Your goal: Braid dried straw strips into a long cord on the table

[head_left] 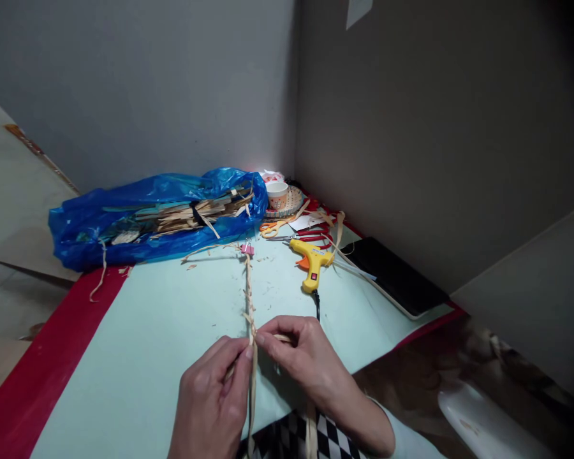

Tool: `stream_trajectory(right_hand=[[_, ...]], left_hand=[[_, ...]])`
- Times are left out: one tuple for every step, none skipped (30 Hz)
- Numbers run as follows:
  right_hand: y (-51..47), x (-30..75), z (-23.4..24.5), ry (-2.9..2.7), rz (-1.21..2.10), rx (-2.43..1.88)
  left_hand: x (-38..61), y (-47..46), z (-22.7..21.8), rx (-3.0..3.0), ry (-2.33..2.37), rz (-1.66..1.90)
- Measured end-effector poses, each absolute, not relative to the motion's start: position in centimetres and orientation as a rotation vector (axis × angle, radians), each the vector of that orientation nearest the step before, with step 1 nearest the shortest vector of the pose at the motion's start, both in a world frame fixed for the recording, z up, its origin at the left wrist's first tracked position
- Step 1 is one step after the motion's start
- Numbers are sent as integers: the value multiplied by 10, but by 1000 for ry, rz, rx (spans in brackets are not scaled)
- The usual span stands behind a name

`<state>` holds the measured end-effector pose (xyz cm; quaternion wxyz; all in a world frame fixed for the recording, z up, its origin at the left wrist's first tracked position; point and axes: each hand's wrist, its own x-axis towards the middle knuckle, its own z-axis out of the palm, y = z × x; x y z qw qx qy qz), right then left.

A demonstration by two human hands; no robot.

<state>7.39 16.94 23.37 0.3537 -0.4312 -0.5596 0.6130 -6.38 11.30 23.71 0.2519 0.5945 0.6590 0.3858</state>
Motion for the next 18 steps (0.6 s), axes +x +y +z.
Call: stream_trajectory(right_hand=[[170, 74, 236, -1439, 1608, -1108], [170, 73, 238, -1433, 1628, -1101], [170, 73, 239, -1433, 1640, -1099], [170, 73, 240, -1445, 1639, -1104], [170, 72, 240, -1467, 1625, -1117], [170, 71, 240, -1495, 1599, -1133], [170, 71, 239, -1530, 1556, -1149], [169, 70, 238, -1573, 1499, -1159], [168, 70, 236, -1619, 1430, -1165], [167, 69, 234, -1668, 1353, -1169], [167, 69, 232, -1715, 1278, -1174], [166, 68, 231, -1752, 1211, -1174], [165, 68, 230, -1777, 1161, -1172], [165, 67, 229, -1788, 1136, -1169], [165, 67, 229, -1788, 1132, -1166], [165, 67, 229, -1781, 1146, -1164], [165, 67, 229, -1768, 1175, -1161], [166, 67, 230, -1754, 1216, -1159]], left_hand=[[-65, 114, 237, 1644, 1785, 1025], [-67, 114, 237, 1674, 1770, 999], [-68, 115, 236, 1703, 1755, 972], [-70, 115, 236, 1729, 1745, 949], [-72, 116, 235, 1750, 1742, 933], [-73, 116, 235, 1767, 1747, 923], [-75, 116, 234, 1787, 1757, 920], [-76, 116, 233, 1816, 1766, 918], [-76, 116, 231, 1855, 1777, 917], [-77, 116, 230, 1905, 1793, 923], [-76, 116, 228, 1964, 1813, 928], [-75, 115, 225, 2032, 1840, 943], [-73, 114, 223, 2108, 1869, 965], [-70, 112, 221, 2191, 1892, 985], [-67, 110, 219, 2274, 1910, 1002], [-64, 108, 217, 2348, 1927, 1012], [-60, 106, 216, 2411, 1948, 1006], [-56, 104, 216, 2461, 1978, 992]])
